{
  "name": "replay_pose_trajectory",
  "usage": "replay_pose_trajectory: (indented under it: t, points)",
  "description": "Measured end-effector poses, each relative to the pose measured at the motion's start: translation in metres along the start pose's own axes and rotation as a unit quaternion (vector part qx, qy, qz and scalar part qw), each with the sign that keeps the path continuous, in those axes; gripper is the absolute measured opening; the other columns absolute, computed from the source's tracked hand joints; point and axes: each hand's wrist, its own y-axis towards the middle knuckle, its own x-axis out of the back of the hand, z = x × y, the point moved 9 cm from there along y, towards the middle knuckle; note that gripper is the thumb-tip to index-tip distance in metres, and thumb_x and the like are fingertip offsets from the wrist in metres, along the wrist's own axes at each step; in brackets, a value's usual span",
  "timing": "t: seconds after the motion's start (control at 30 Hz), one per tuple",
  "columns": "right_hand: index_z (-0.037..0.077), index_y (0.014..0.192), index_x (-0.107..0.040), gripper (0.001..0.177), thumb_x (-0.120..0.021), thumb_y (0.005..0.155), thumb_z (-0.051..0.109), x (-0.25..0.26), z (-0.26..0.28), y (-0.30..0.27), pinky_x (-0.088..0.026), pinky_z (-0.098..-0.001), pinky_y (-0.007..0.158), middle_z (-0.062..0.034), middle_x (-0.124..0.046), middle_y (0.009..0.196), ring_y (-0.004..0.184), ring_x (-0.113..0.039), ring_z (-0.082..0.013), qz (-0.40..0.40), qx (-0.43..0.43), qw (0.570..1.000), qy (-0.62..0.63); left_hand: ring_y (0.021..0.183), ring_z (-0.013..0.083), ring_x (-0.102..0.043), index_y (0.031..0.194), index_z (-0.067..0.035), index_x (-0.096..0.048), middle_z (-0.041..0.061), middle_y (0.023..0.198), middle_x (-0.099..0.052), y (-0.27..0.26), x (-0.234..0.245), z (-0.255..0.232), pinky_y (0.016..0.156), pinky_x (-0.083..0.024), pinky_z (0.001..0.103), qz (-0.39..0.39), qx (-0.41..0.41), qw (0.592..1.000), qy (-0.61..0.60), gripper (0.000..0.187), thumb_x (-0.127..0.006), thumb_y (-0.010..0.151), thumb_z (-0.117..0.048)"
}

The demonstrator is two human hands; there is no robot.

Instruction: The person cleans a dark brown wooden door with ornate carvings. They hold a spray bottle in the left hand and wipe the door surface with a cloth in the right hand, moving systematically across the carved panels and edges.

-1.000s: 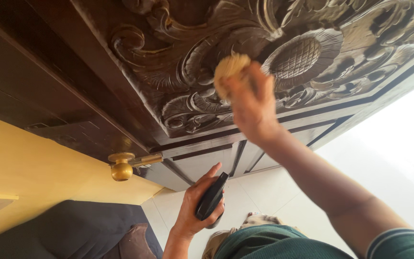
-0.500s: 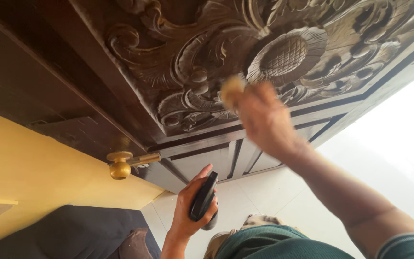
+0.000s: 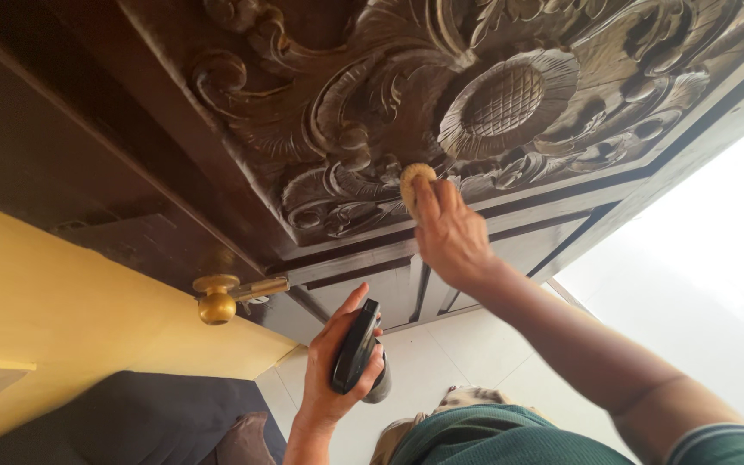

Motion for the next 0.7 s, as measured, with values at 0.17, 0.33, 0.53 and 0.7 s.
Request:
replay_pose_trajectory:
  t: [0.17,0.33,0.53,0.7]
  points:
    - [0.002,0.129,-0.058,0.046,-0.067,0.085,0.000,0.055,0.026,0.011,-0.060,-0.0349,0.057,-0.0185,-0.056,0.114,0.081,-0.067,-0.0281,0.039,0.121,0.992,-0.003,0.089,0.0180,-0.073,0.116,0.002,-0.064,0.018,0.146,-0.061,-0.007,-0.001,-0.004,0.083,-0.061,0.032,-0.014,-0.028,0.999,0.020,0.042,-0.068,0.074,-0.003]
    - [0.002,0.141,-0.049,0.047,-0.071,0.099,0.008,0.122,0.078,0.041,-0.061,-0.0393,0.076,-0.0200,-0.049,0.127,0.100,-0.067,-0.0353,-0.230,0.248,0.939,0.055,0.090,0.0184,-0.074,0.116,0.001,-0.065,0.019,0.146,-0.061,-0.013,-0.008,0.001,0.088,-0.059,0.033,-0.008,-0.012,1.000,0.023,0.043,-0.068,0.072,-0.002]
    - [0.004,0.144,-0.051,0.051,-0.067,0.097,0.001,0.055,0.071,0.048,-0.062,-0.0455,0.077,-0.0185,-0.051,0.124,0.094,-0.068,-0.0363,-0.168,0.145,0.974,-0.034,0.087,0.0166,-0.072,0.129,-0.001,-0.062,0.017,0.132,-0.068,-0.023,0.001,0.006,0.085,-0.060,0.032,-0.024,0.021,0.999,0.007,0.056,-0.067,0.073,-0.004]
    - [-0.005,0.141,-0.047,0.061,-0.066,0.084,0.003,0.029,0.037,0.018,-0.059,-0.0438,0.061,-0.0272,-0.050,0.121,0.086,-0.067,-0.0433,-0.117,0.081,0.989,0.027,0.086,0.0173,-0.072,0.117,0.000,-0.066,0.015,0.141,-0.065,-0.033,0.015,0.006,0.082,-0.061,0.032,-0.049,0.029,0.998,0.018,0.045,-0.067,0.073,-0.006]
